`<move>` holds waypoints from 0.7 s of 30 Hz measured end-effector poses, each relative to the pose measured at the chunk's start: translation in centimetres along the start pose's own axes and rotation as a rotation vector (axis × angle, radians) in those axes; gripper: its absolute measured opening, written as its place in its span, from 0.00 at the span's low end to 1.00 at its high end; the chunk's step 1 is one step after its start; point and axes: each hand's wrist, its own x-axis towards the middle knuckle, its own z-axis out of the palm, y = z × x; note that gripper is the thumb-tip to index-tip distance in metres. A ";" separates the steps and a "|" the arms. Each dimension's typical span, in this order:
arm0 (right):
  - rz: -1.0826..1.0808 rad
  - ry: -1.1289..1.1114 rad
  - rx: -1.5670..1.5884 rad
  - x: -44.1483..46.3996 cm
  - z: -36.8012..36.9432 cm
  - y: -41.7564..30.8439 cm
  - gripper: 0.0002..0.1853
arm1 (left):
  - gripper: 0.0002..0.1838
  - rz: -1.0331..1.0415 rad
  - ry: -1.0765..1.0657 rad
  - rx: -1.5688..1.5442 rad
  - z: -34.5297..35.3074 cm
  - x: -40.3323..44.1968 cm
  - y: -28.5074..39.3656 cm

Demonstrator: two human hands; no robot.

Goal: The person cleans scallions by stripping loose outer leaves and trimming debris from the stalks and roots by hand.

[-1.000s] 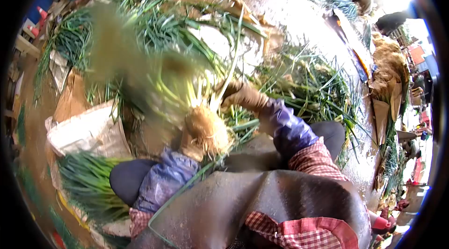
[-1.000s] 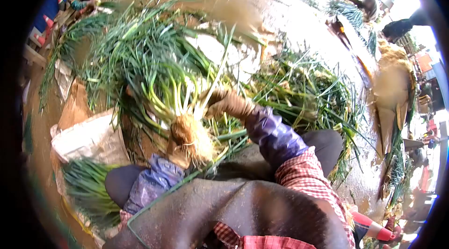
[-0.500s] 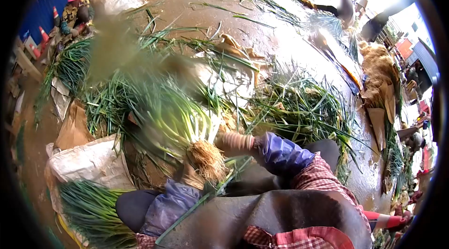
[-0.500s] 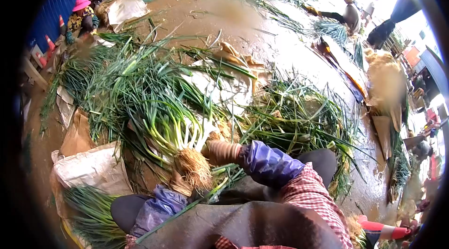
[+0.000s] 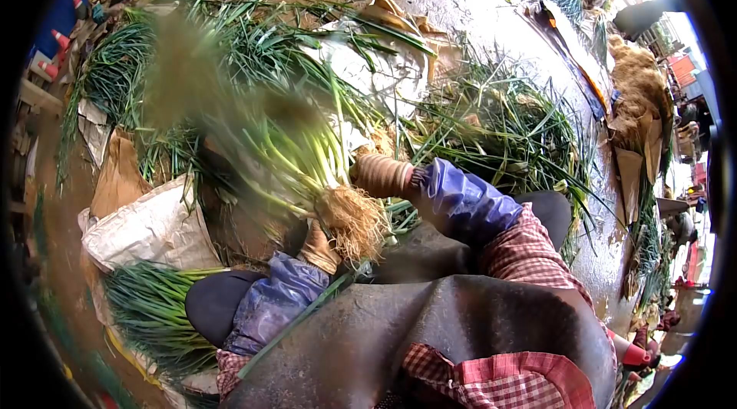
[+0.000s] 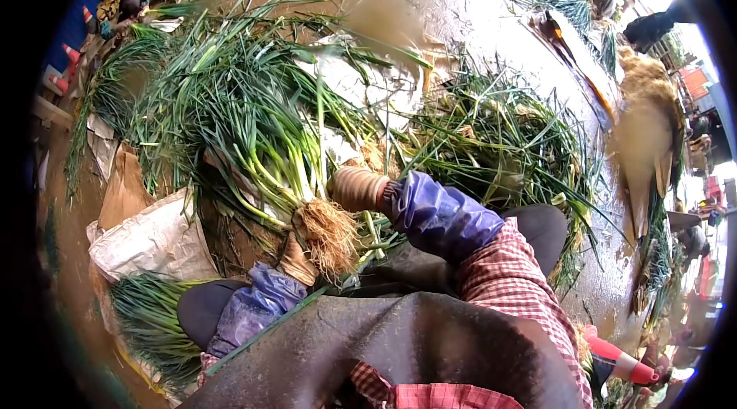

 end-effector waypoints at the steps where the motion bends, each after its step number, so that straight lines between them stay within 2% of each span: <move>1: -0.055 -0.081 -0.090 0.5 -0.1 0.6 0.07 | 0.30 -0.049 -0.007 -0.012 0.3 -0.1 0.3; 3: 0.155 -0.257 0.067 1.8 -1.1 1.5 0.07 | 0.29 -0.100 0.004 -0.029 -1.0 2.1 0.7; 4: 0.046 -0.203 0.208 1.8 -1.7 3.0 0.10 | 0.33 0.141 -0.688 0.118 -2.9 5.7 0.9; 5: 0.181 -0.136 0.201 1.9 -3.8 2.3 0.13 | 0.32 0.055 -0.695 -0.020 -2.9 4.1 1.7; 6: 0.229 -0.049 0.229 2.8 -3.6 4.7 0.15 | 0.32 0.006 -0.613 -0.128 -2.3 2.7 1.9; 7: 0.194 0.134 -0.076 5.2 -1.7 8.7 0.17 | 0.31 0.007 -0.556 -0.174 -2.1 2.1 2.3; 8: 0.430 0.110 0.082 6.0 -2.0 10.3 0.18 | 0.31 0.013 -0.523 -0.189 -1.8 1.6 2.5; 9: 0.526 0.056 0.022 6.9 -1.8 12.0 0.17 | 0.30 0.015 -0.499 -0.205 -1.6 1.4 2.8; 11: 0.604 0.096 -0.029 7.6 0.1 15.0 0.20 | 0.30 0.003 -0.459 -0.225 -1.0 1.4 3.0; 13: 0.770 0.160 0.006 8.9 4.6 17.9 0.24 | 0.29 -0.015 -0.420 -0.237 -0.2 1.3 2.9; 14: 0.902 0.202 -0.078 9.9 7.5 20.6 0.28 | 0.28 -0.022 -0.398 -0.246 0.0 1.3 2.6; 15: 0.881 0.166 -0.159 8.9 4.7 16.6 0.27 | 0.28 -0.031 -0.367 -0.255 0.4 1.2 2.3; 17: 0.874 -0.054 -0.019 9.2 2.2 15.2 0.24 | 0.27 -0.037 -0.287 -0.294 1.3 0.7 1.6; 19: 0.819 -0.022 -0.036 9.5 2.3 17.0 0.19 | 0.27 -0.042 -0.328 -0.265 3.0 -0.1 1.7; 20: 0.875 -0.027 -0.032 9.4 0.7 15.9 0.17 | 0.27 -0.123 -0.448 -0.282 1.8 0.8 1.7; 21: 0.932 -0.031 -0.031 8.9 -1.9 14.2 0.15 | 0.27 -0.120 -0.445 -0.285 1.0 1.0 1.8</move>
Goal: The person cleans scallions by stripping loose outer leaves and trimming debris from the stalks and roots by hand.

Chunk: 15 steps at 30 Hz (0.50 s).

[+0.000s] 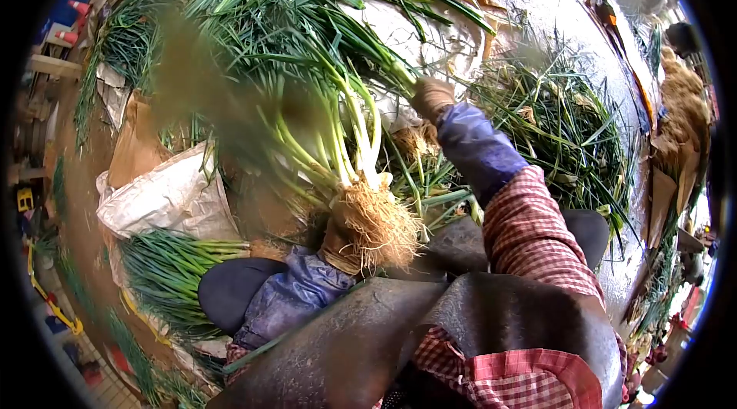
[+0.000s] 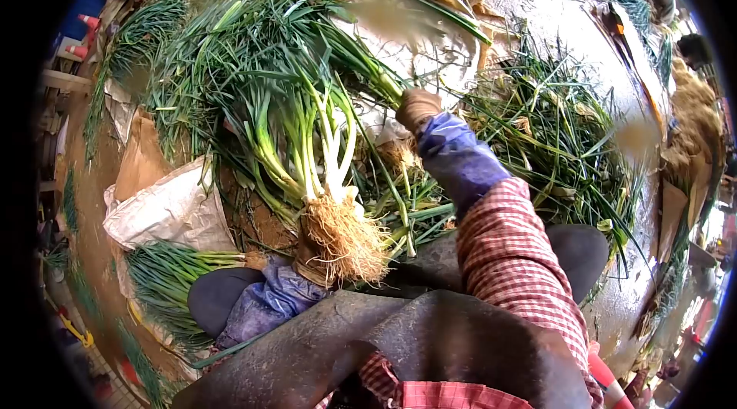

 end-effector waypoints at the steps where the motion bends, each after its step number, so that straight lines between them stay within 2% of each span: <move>1: 0.006 0.103 -0.026 -0.8 -1.3 0.1 0.13 | 0.27 0.026 0.020 0.323 -0.6 -0.2 0.3; 2: 0.014 0.204 -0.054 -1.5 -2.2 0.5 0.12 | 0.28 0.033 0.031 0.224 -0.6 -0.3 0.2; 4: -0.080 0.224 0.134 -2.7 -3.5 2.1 0.11 | 0.29 0.037 0.040 0.119 -0.2 -0.5 0.0; 5: -0.228 0.098 0.492 -1.1 -1.4 4.6 0.11 | 0.30 0.053 0.042 0.095 0.2 -0.4 -0.1; 6: -0.262 -0.068 0.732 -2.7 -1.5 5.0 0.12 | 0.31 0.066 0.042 0.074 1.0 -0.3 -0.2; 7: -0.255 -0.249 0.988 -4.4 -1.6 5.2 0.14 | 0.33 0.054 0.092 -0.060 1.9 -0.4 -0.5; 8: -0.209 -0.427 1.206 -6.1 -1.7 5.5 0.15 | 0.33 0.063 0.074 -0.034 2.0 -0.2 -0.5; 10: -0.358 -0.515 1.048 -5.9 -0.8 8.5 0.16 | 0.33 0.076 0.043 -0.007 1.8 -0.2 -0.3; 11: -0.356 -0.380 0.987 -10.6 -3.4 7.5 0.18 | 0.33 0.076 0.028 -0.002 1.6 -0.2 -0.1; 12: -0.233 -0.269 0.975 -11.1 -4.3 7.9 0.21 | 0.32 0.086 0.016 0.011 1.4 -0.2 0.0; 13: -0.233 -0.268 0.970 -12.2 -5.4 8.3 0.21 | 0.32 0.091 0.006 0.013 1.2 -0.3 0.1; 15: -0.313 0.210 1.092 -15.0 -8.1 9.1 0.10 | 0.32 0.092 -0.019 0.021 1.2 -0.3 0.2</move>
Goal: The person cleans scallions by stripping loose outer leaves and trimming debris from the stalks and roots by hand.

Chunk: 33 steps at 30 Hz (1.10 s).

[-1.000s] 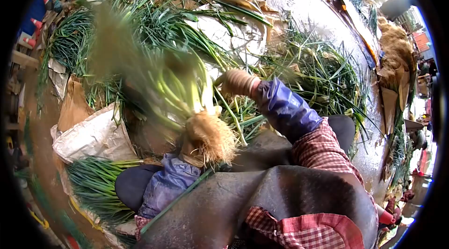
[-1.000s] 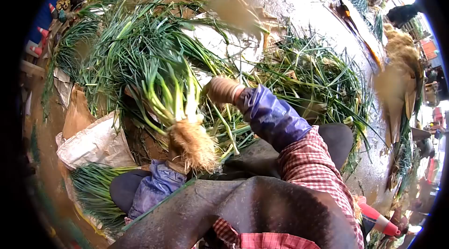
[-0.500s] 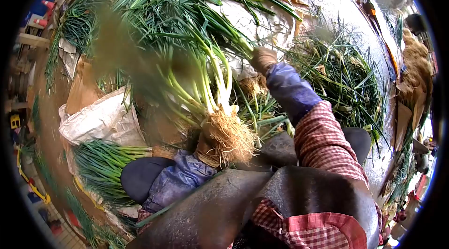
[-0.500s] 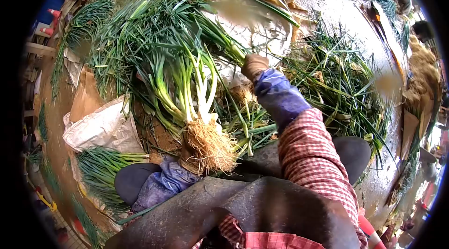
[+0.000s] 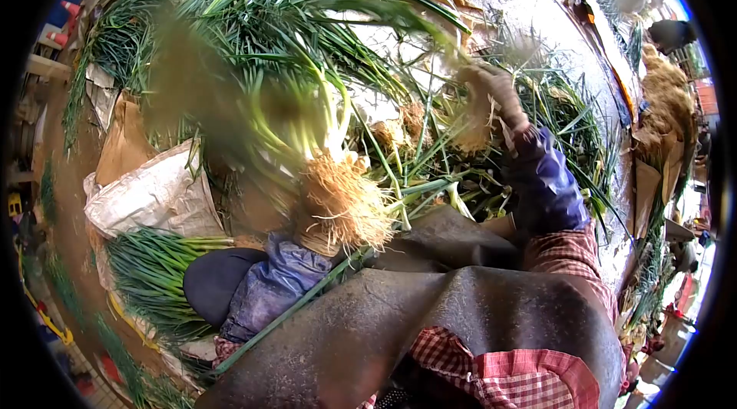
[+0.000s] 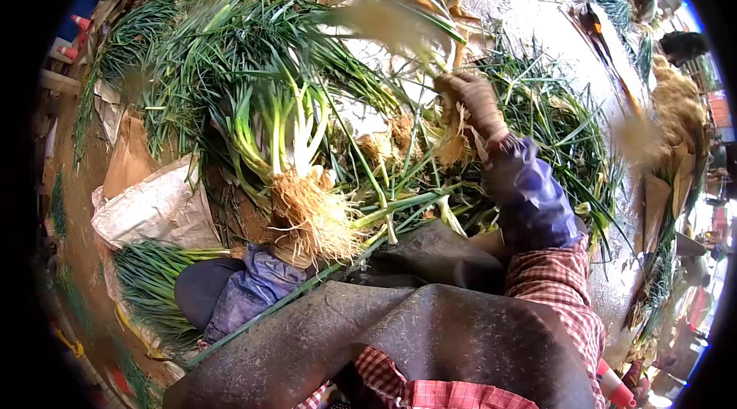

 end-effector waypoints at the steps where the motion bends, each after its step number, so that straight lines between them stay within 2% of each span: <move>1: -0.150 0.188 0.030 -1.1 -0.8 -1.2 0.08 | 0.32 0.002 -0.012 -0.004 0.0 0.0 0.0; 2: -0.107 0.217 0.248 -2.7 -0.3 -2.1 0.08 | 0.32 0.000 -0.023 -0.016 0.1 -0.1 0.0; 3: 0.010 0.248 0.237 -3.8 0.2 -2.4 0.07 | 0.32 -0.004 -0.038 -0.033 0.2 -0.1 -0.2; 5: 0.224 0.013 0.553 -2.9 1.9 3.2 0.09 | 0.31 -0.009 -0.073 -0.084 0.3 0.0 -0.6; 7: 0.202 -0.586 0.695 -3.9 4.6 4.9 0.11 | 0.31 -0.035 -0.080 -0.145 0.7 -0.1 -1.2; 8: 0.217 -0.602 0.733 -4.3 6.5 5.9 0.12 | 0.31 -0.030 -0.048 -0.133 0.6 -0.2 -1.6; 9: 0.236 -0.617 0.775 -5.1 8.4 5.9 0.13 | 0.30 -0.017 0.138 0.064 0.1 -0.3 -1.7; 10: 0.194 -0.588 0.748 -6.0 9.5 5.7 0.12 | 0.29 -0.052 0.111 0.061 -1.0 0.0 -1.8; 13: 0.167 -0.407 0.641 -6.9 12.9 6.8 0.12 | 0.26 -0.028 0.347 0.313 0.3 -0.3 -2.3; 14: -0.104 -0.365 0.343 -7.3 13.1 7.4 0.12 | 0.26 -0.030 0.345 0.313 -0.2 -0.4 -2.4; 16: -0.220 -0.379 0.153 -7.0 13.0 8.2 0.14 | 0.24 0.078 0.291 0.629 -1.4 -0.2 -2.3; 17: -0.280 -0.378 0.060 -6.8 13.0 8.4 0.15 | 0.24 0.078 0.290 0.630 -1.3 -0.1 -2.2; 19: 0.277 -0.305 0.267 -6.4 12.0 5.6 0.18 | 0.22 0.070 0.283 0.499 -0.5 0.2 -2.3; 20: 0.358 -0.236 0.385 -5.1 11.2 6.6 0.20 | 0.21 0.060 0.278 0.462 0.6 0.0 -2.3; 21: 0.420 0.002 0.423 -4.3 11.0 6.1 0.21 | 0.21 0.058 0.278 0.457 0.0 0.1 -2.3; 23: 0.412 0.150 0.360 -3.0 10.4 4.8 0.22 | 0.21 0.050 0.317 0.453 -1.5 0.3 -2.2; 25: 0.609 0.075 0.413 -0.8 9.7 5.5 0.28 | 0.22 0.060 0.390 0.420 -2.4 0.6 -2.4; 26: 0.690 -0.047 0.440 0.6 9.5 7.4 0.49 | 0.24 0.090 0.375 0.524 -3.5 0.7 -2.5; 29: 0.772 -0.181 0.436 4.2 10.5 10.5 0.38 | 0.24 0.130 0.385 0.590 -3.0 0.6 -2.6; 30: 0.620 -0.426 0.631 10.4 10.4 21.4 0.31 | 0.25 0.147 0.399 0.590 -2.7 0.3 -2.9; 32: 0.601 -0.242 0.436 9.0 9.5 17.6 0.18 | 0.25 0.194 0.407 0.584 -2.2 0.2 -3.5; 33: 0.515 -0.076 0.439 6.8 9.1 15.0 0.17 | 0.25 0.210 0.403 0.571 -2.0 0.4 -3.9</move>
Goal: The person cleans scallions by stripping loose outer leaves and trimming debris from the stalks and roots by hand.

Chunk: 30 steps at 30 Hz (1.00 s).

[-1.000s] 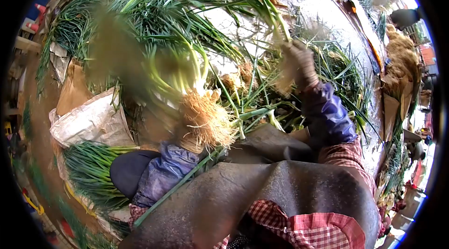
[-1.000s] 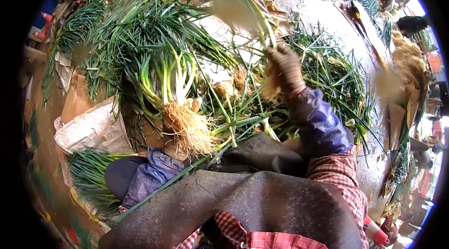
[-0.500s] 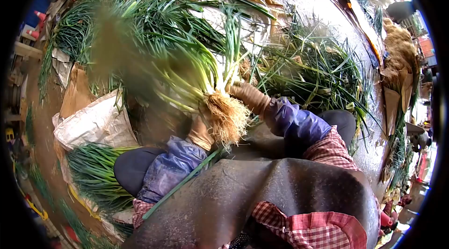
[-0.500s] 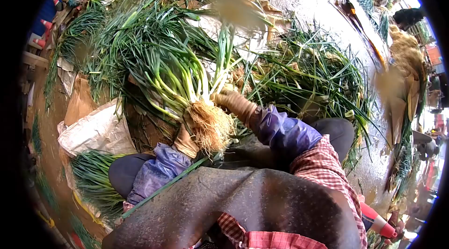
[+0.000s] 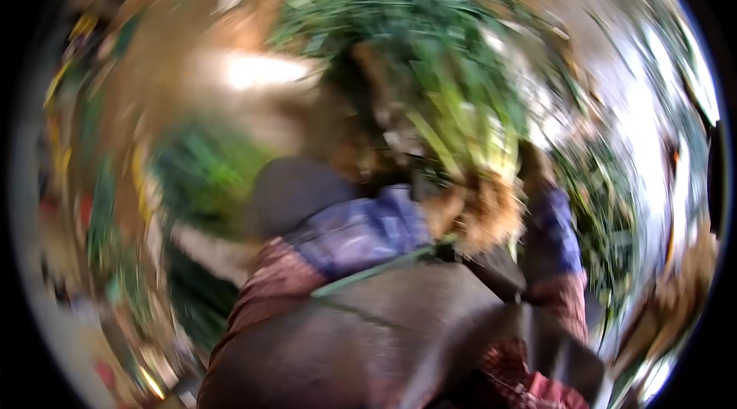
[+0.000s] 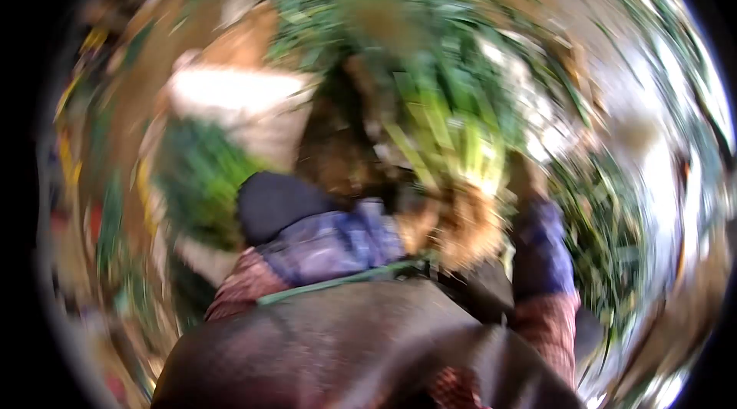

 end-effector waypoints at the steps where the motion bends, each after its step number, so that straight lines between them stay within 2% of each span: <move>1: -0.124 0.132 0.019 -3.1 0.7 -1.2 0.16 | 0.26 0.015 0.006 -0.009 0.3 0.3 -0.2; 4: -0.328 0.100 -0.152 -5.2 0.4 -2.9 0.11 | 0.26 0.057 0.015 -0.057 0.2 0.9 0.8; 6: -0.256 -0.064 -0.035 -5.7 0.3 -3.3 0.12 | 0.27 0.076 0.014 -0.076 0.1 0.9 1.3; 8: -0.456 0.131 -0.254 -7.8 2.3 -2.8 0.12 | 0.27 0.093 0.026 -0.095 0.0 0.8 1.7; 9: -0.400 0.087 -0.180 -8.0 2.7 -3.0 0.12 | 0.28 0.095 0.034 -0.072 0.4 1.5 1.3; 10: -0.474 0.153 -0.210 -10.5 4.6 -3.1 0.13 | 0.28 0.098 0.032 -0.077 0.4 1.3 1.3; 12: -0.525 0.012 -0.099 -11.0 4.1 -3.1 0.13 | 0.29 0.089 0.027 -0.076 0.9 1.5 1.2; 14: -0.716 0.005 -0.314 -15.4 5.8 -4.1 0.12 | 0.29 0.075 0.024 -0.081 1.2 1.6 1.1; 16: -0.818 -0.041 -0.221 -18.4 7.5 -5.6 0.12 | 0.30 0.062 0.020 -0.090 1.4 1.8 1.0; 17: -0.937 0.011 -0.272 -19.8 8.1 -6.4 0.12 | 0.30 0.060 0.019 -0.089 1.4 1.7 1.0; 18: -0.933 -0.002 -0.266 -20.5 7.1 -7.4 0.14 | 0.30 0.050 0.024 -0.095 1.1 1.6 1.0; 21: -1.117 0.133 0.138 -22.7 5.0 -9.7 0.14 | 0.31 -0.031 0.024 -0.134 0.8 0.4 0.7; 23: -1.180 0.172 0.422 -19.4 -0.7 -9.7 0.13 | 0.29 -0.041 -0.032 -0.166 0.0 0.8 0.7; 24: -1.149 0.058 0.155 -18.2 -1.7 -9.1 0.13 | 0.29 -0.057 -0.078 -0.218 -0.5 1.0 0.6; 25: -0.959 0.135 0.268 -17.9 -2.9 -7.5 0.13 | 0.28 -0.077 -0.139 -0.295 -1.1 1.3 0.6; 27: -0.579 -0.082 0.171 -14.9 -1.8 -3.5 0.21 | 0.26 -0.193 -0.371 -0.639 -2.9 2.2 0.1; 29: -0.040 -0.406 0.183 -14.9 1.8 -1.4 0.27 | 0.25 -0.428 -0.612 -1.015 -4.9 2.5 0.1; 30: -0.053 -0.334 0.038 -17.1 5.3 -1.9 0.27 | 0.28 -0.277 -0.438 -0.812 -3.5 1.3 0.9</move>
